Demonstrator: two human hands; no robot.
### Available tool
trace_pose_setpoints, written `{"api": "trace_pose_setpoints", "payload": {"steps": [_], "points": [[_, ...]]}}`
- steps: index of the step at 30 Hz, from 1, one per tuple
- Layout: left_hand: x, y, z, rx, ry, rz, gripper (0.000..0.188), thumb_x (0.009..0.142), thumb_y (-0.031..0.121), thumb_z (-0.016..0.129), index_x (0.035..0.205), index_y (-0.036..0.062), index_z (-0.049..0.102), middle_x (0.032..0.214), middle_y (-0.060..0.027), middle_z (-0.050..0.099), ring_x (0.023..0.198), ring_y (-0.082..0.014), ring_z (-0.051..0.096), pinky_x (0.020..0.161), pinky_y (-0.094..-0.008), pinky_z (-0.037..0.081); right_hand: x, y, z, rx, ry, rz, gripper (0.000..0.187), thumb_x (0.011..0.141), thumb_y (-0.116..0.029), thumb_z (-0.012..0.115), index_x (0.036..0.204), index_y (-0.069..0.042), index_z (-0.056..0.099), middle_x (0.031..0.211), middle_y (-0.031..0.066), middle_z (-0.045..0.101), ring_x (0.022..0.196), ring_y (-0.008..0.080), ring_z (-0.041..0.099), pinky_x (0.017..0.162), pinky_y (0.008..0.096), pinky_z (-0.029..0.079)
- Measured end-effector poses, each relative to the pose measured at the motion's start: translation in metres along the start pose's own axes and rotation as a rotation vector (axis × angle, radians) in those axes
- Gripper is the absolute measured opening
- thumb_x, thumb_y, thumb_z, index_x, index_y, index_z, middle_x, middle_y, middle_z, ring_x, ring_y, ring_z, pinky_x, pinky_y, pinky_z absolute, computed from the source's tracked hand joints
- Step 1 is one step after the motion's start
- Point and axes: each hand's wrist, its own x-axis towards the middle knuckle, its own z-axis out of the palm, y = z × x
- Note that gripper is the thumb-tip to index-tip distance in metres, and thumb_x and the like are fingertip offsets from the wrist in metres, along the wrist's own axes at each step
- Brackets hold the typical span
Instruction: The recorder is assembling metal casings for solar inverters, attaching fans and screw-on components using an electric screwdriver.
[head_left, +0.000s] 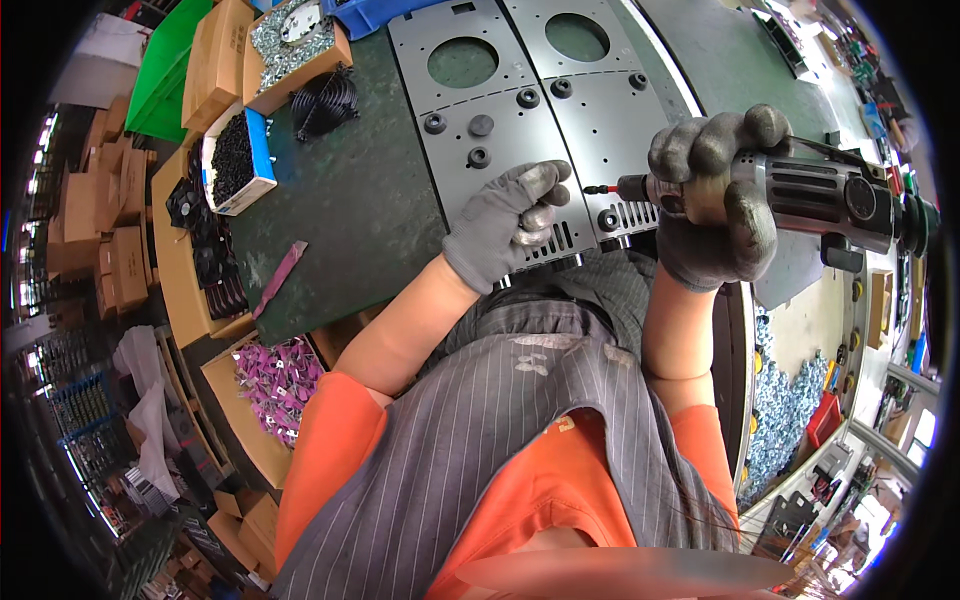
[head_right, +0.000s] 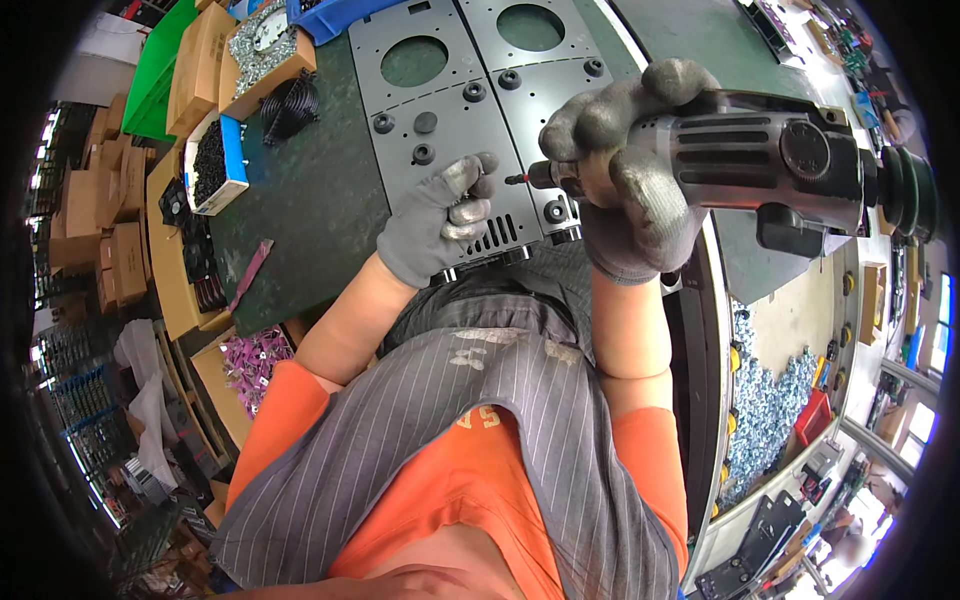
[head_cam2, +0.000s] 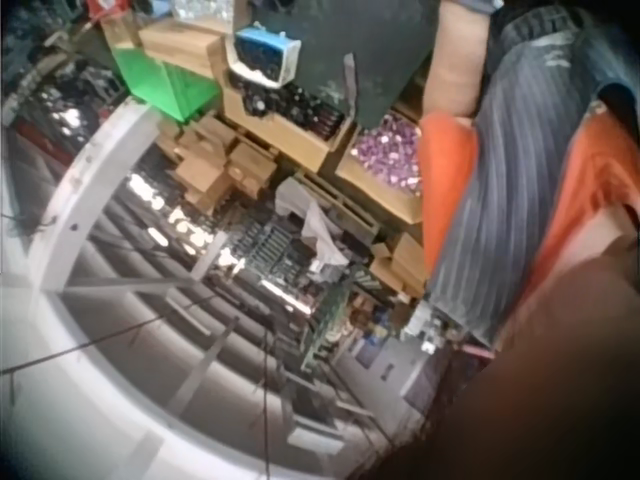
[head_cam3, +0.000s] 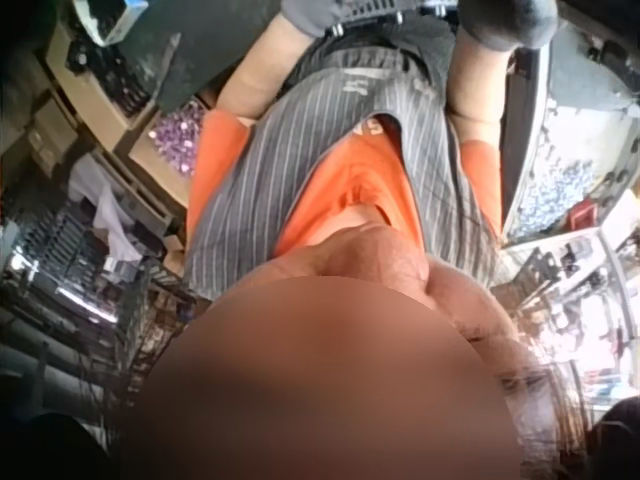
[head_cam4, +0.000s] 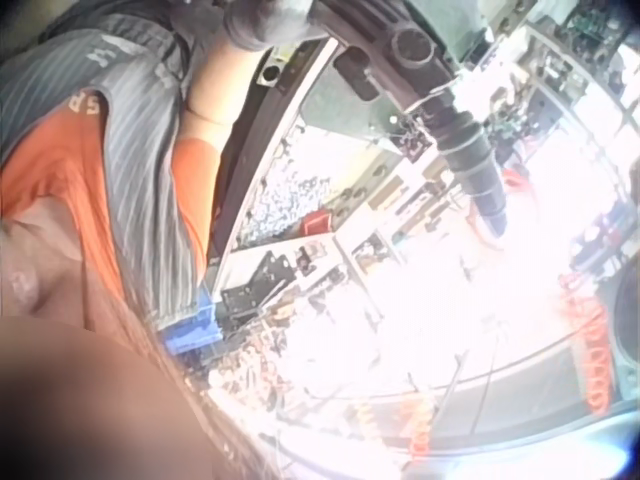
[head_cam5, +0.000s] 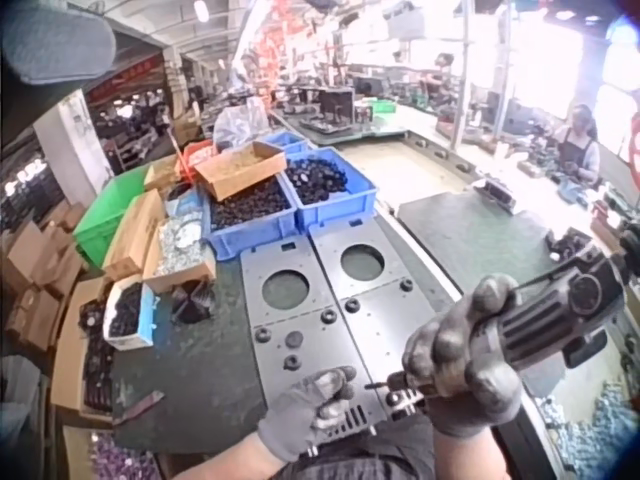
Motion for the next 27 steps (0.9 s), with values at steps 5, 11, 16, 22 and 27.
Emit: {"api": "trace_pose_setpoints", "payload": {"steps": [5,11,16,22,27], "points": [[-0.005,-0.004,0.002,-0.064,-0.097,-0.016,0.029,0.097,0.026,0.047,0.110,0.0014,0.056,0.081,-0.0016,0.055,0.054,-0.0028,0.041,0.042,-0.0157,0.031,0.000,0.009,0.008,0.072,0.047,0.024,0.052,0.073,-0.010,0.070,0.119,-0.010,0.044,0.088,0.0108,0.060,0.074,0.0253,0.059,0.064,0.0359,0.052],[-0.008,-0.003,0.008,-0.104,-0.146,-0.042,0.028,0.098,0.025,0.045,0.110,0.0014,0.054,0.074,0.0000,0.052,0.052,-0.0031,0.037,0.041,-0.0153,0.032,-0.003,0.008,0.009,0.092,-0.038,0.030,0.052,0.074,-0.009,0.070,0.119,-0.010,0.044,0.086,0.0098,0.058,0.071,0.0253,0.059,0.060,0.0360,0.051],[-0.010,-0.006,0.007,-0.167,-0.219,-0.122,0.027,0.098,0.027,0.044,0.108,0.0029,0.053,0.073,0.0014,0.045,0.053,-0.0029,0.036,0.041,-0.0133,0.032,-0.005,0.006,0.008,0.150,0.009,0.037,0.052,0.073,-0.010,0.071,0.119,-0.009,0.045,0.085,0.0094,0.058,0.069,0.0255,0.059,0.057,0.0354,0.050],[-0.012,-0.011,0.012,-0.221,-0.183,-0.151,0.026,0.099,0.021,0.043,0.109,-0.0002,0.053,0.067,0.0021,0.047,0.050,-0.0026,0.035,0.038,-0.0155,0.029,-0.009,0.008,0.003,0.134,-0.074,-0.025,0.051,0.076,-0.021,0.058,0.122,-0.007,0.042,0.085,0.0060,0.050,0.066,0.0178,0.049,0.056,0.0293,0.041],[-0.022,-0.004,0.014,0.250,-0.041,0.093,0.025,0.096,0.017,0.046,0.107,-0.0018,0.057,0.071,0.0001,0.050,0.055,-0.0037,0.041,0.045,-0.0135,0.034,-0.016,0.004,0.004,0.167,0.119,0.030,0.047,0.077,-0.020,0.057,0.119,-0.006,0.042,0.085,0.0060,0.049,0.070,0.0177,0.047,0.054,0.0278,0.041]]}}
